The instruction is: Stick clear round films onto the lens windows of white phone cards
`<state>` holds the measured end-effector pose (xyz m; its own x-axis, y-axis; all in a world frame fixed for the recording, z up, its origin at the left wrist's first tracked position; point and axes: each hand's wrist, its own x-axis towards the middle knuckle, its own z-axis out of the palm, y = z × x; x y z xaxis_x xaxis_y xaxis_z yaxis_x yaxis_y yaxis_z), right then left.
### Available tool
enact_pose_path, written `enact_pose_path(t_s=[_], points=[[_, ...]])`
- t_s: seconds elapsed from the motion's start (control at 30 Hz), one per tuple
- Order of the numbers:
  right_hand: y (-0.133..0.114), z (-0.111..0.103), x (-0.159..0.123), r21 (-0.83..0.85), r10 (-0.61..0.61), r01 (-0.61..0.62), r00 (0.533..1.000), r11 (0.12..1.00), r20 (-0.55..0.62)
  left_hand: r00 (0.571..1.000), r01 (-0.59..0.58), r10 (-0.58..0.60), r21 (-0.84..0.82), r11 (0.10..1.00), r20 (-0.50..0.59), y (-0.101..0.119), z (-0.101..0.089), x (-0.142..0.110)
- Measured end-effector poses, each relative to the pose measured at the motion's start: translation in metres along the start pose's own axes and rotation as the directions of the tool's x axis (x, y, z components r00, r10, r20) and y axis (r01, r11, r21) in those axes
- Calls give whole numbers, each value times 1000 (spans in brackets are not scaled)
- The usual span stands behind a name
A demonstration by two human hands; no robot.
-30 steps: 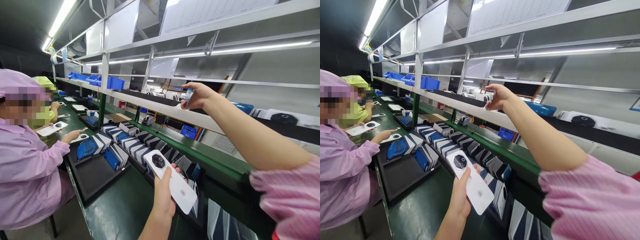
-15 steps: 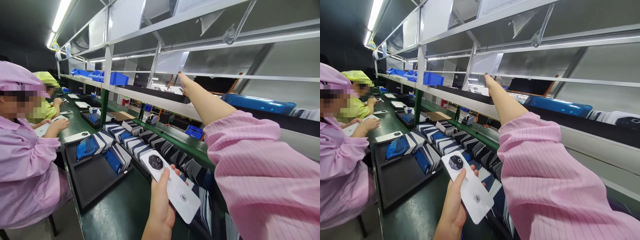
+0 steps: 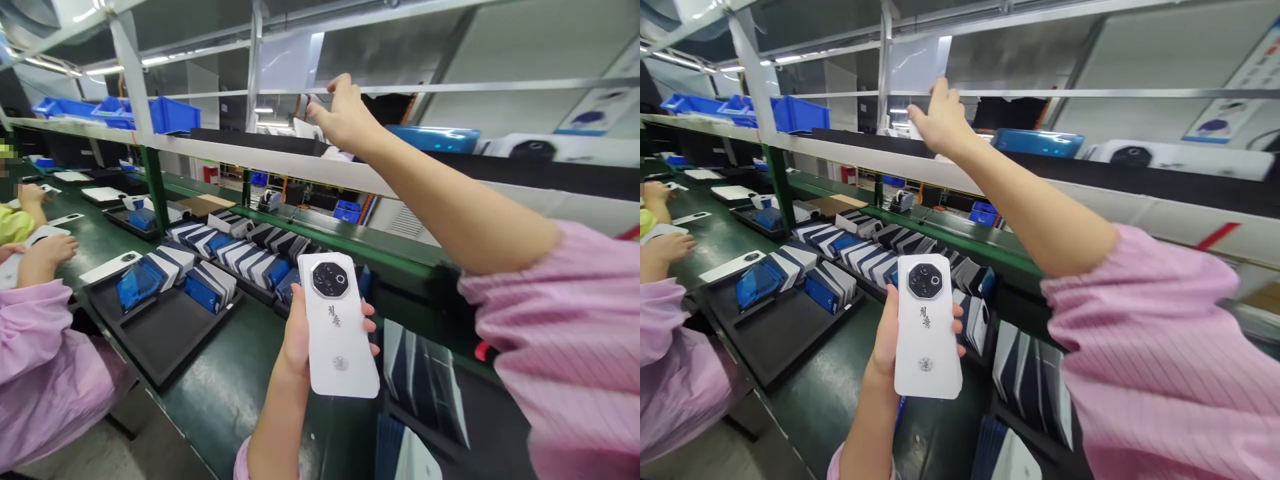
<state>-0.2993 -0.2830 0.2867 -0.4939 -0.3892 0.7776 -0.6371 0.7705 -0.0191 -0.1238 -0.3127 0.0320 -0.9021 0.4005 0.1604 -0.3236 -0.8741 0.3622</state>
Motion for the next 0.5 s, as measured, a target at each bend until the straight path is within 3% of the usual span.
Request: enact_pose_path(t_s=[0.07,0.17,0.23,0.27,0.37,0.5], points=[[-6,-42,-67,38,-92,89,993,995,79,996,24,-27,39,999,81,-7,2,-2],[-14,-103,-184,71,-238,235,970,969,42,989,68,-82,116,991,126,-24,8,-4],[-15,-131,-255,41,-232,231,973,972,2,973,149,-182,213,966,144,-39,12,-6],[-13,-140,-283,19,-167,168,985,986,-37,959,196,-240,264,945,150,-48,15,-7],[-4,-153,-342,-14,-30,28,991,1000,-127,912,301,-386,410,861,141,-75,23,-10],[11,-166,-382,-11,122,-124,984,992,-129,896,273,-426,601,751,126,-105,33,-17]])
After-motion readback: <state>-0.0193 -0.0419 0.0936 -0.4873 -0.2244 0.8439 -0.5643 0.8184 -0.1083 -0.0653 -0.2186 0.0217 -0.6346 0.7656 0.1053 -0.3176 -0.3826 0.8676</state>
